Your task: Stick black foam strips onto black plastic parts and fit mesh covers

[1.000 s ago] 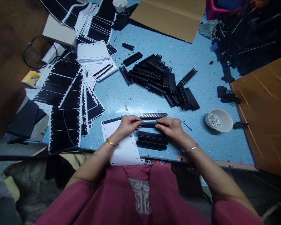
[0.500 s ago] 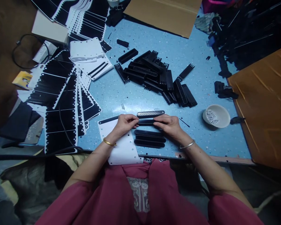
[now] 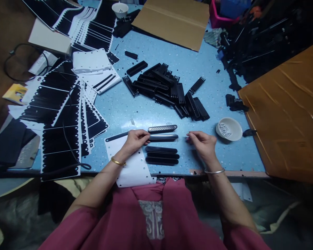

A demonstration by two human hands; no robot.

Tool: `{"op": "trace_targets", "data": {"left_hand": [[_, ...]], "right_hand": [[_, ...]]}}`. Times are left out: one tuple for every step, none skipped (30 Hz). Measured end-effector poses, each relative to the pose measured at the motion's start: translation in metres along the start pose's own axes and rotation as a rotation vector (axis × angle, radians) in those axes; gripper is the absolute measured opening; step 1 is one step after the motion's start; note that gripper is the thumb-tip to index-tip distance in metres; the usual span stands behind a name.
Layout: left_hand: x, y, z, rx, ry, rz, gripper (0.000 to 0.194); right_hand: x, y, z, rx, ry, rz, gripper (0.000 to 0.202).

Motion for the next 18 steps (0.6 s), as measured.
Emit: {"op": "trace_targets", "data": {"left_hand": [[0.0, 0.0, 0.0, 0.002, 0.002, 0.004, 0.02], [0.0, 0.0, 0.0, 0.004, 0.004, 0.01, 0.02], [-0.001, 0.0, 0.0, 0.006, 0.006, 0.015, 0.02], [-0.001, 0.0, 0.001, 0.011, 0.004, 0.018, 0.019], [-0.001, -0.001, 0.001, 0.024, -0.004, 0.019, 0.019], [-0.001, -0.001, 0.001, 0.045, -0.02, 0.019, 0.019], [-0.001, -0.002, 0.001, 0.073, -0.039, 0.019, 0.019], [-0.001, -0.003, 0.0, 0.101, -0.059, 0.019, 0.019], [0.0, -0.004, 0.0, 0.126, -0.075, 0.02, 0.018], [0.0, -0.005, -0.001, 0.143, -0.082, 0.021, 0.017], [0.0, -0.006, -0.002, 0.153, -0.081, 0.026, 0.016], [0.0, -0.008, -0.002, 0.158, -0.075, 0.029, 0.014], [-0.001, -0.009, -0.001, 0.165, -0.064, 0.024, 0.012], [-0.002, -0.01, 0.0, 0.178, -0.058, 0.026, 0.011], [-0.004, -0.011, 0.003, 0.207, -0.055, 0.001, 0.012], [-0.007, -0.01, 0.007, 0.246, -0.064, 0.005, 0.015], [-0.012, -0.007, 0.013, 0.299, -0.085, 0.017, 0.019], [-0.019, -0.003, 0.019, 0.363, -0.116, 0.034, 0.023]], "right_hand": [[-0.001, -0.003, 0.005, 0.034, -0.062, -0.013, 0.033], [-0.001, -0.009, 0.009, 0.06, -0.105, -0.041, 0.037], [-0.001, -0.016, 0.011, 0.074, -0.128, -0.073, 0.041], [0.0, -0.023, 0.013, 0.074, -0.13, -0.095, 0.044], [0.001, -0.031, 0.013, 0.055, -0.112, -0.105, 0.047], [0.003, -0.037, 0.012, 0.009, -0.075, -0.105, 0.049], [0.004, -0.042, 0.011, -0.054, -0.026, -0.103, 0.049], [0.004, -0.046, 0.009, -0.122, 0.027, -0.104, 0.048], [0.005, -0.048, 0.006, -0.184, 0.077, -0.109, 0.046], [0.004, -0.048, 0.004, -0.229, 0.119, -0.115, 0.044], [0.003, -0.048, 0.001, -0.252, 0.147, -0.121, 0.044], [0.001, -0.046, -0.001, -0.252, 0.162, -0.125, 0.045], [0.0, -0.044, -0.003, -0.244, 0.173, -0.128, 0.046], [-0.002, -0.041, -0.005, -0.237, 0.186, -0.135, 0.047], [-0.003, -0.039, -0.005, -0.226, 0.195, -0.143, 0.047], [-0.003, -0.036, -0.005, -0.214, 0.202, -0.158, 0.047], [-0.003, -0.033, -0.004, -0.202, 0.208, -0.178, 0.046], [-0.003, -0.029, -0.002, -0.194, 0.199, -0.194, 0.045]]}}
Point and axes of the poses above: each hand's wrist, its own x-axis towards the middle knuckle, its own y-axis out of the back of the hand, z = x × y, the point moved 2 cm from there along x, towards the middle knuckle, and after that the axes turned 6 degrees about -y, right-handed, at the moved point
